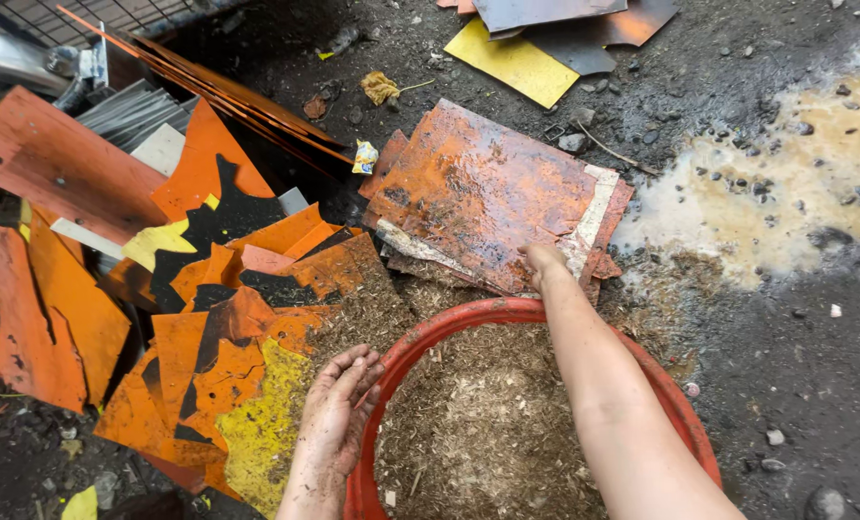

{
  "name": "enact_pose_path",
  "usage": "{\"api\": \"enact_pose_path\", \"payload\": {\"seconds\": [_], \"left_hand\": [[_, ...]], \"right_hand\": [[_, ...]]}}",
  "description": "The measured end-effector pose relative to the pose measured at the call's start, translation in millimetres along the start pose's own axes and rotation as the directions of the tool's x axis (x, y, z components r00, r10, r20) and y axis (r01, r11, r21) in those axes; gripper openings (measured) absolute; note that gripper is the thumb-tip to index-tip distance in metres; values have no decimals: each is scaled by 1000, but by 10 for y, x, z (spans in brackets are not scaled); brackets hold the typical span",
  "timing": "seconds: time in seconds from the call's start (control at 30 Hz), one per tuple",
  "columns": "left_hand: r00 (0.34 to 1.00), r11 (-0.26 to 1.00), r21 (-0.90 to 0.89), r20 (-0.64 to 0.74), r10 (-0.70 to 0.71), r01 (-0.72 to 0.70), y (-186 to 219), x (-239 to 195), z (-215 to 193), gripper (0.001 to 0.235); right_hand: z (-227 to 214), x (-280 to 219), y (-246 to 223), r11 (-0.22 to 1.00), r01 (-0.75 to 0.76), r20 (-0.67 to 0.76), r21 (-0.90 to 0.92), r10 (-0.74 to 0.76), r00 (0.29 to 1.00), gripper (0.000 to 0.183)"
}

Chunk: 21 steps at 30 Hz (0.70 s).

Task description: The person scrapes fibrous material from flat orange and dark panels into a red basin using their hands. They repeatedly flip the panels and continue scraping until the material is collected in the basin.

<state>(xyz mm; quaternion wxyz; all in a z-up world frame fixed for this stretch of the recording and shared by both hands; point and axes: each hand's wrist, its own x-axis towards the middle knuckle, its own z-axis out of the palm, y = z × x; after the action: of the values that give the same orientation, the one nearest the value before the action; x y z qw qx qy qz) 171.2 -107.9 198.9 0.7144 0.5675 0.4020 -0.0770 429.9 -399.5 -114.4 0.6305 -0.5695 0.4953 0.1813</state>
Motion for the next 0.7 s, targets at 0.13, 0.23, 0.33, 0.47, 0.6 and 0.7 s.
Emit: {"api": "enact_pose_path", "payload": {"seconds": [0.13, 0.23, 0.33, 0.47, 0.6, 0.7], "left_hand": [[1000, 999, -32, 17, 0, 1, 26, -9, -50, 34], [999, 999, -33, 39, 20, -18, -24, 25, -113, 33], [999, 998, -57, 41, 35, -33, -39, 41, -155, 33], [996, 997, -65, 74, 48, -43, -47, -11, -198, 33], [997, 997, -69, 65, 43, -39, -3, -46, -129, 32], [998, 998, -49, 56, 40, -37, 12, -80, -107, 32]], "right_hand": [[197, 13, 103, 988, 109, -225, -111, -132, 965, 107], [218, 238, 110, 973, 155, -131, 170, -133, 982, 77], [121, 412, 130, 903, 147, -23, 403, -151, 988, 52], [-36, 370, 269, 914, 24, 110, 406, -75, 991, 32], [-100, -55, 6, 892, -33, 177, 451, -54, 983, 28], [-163, -471, -115, 770, -183, 254, 611, 28, 967, 24]]}}
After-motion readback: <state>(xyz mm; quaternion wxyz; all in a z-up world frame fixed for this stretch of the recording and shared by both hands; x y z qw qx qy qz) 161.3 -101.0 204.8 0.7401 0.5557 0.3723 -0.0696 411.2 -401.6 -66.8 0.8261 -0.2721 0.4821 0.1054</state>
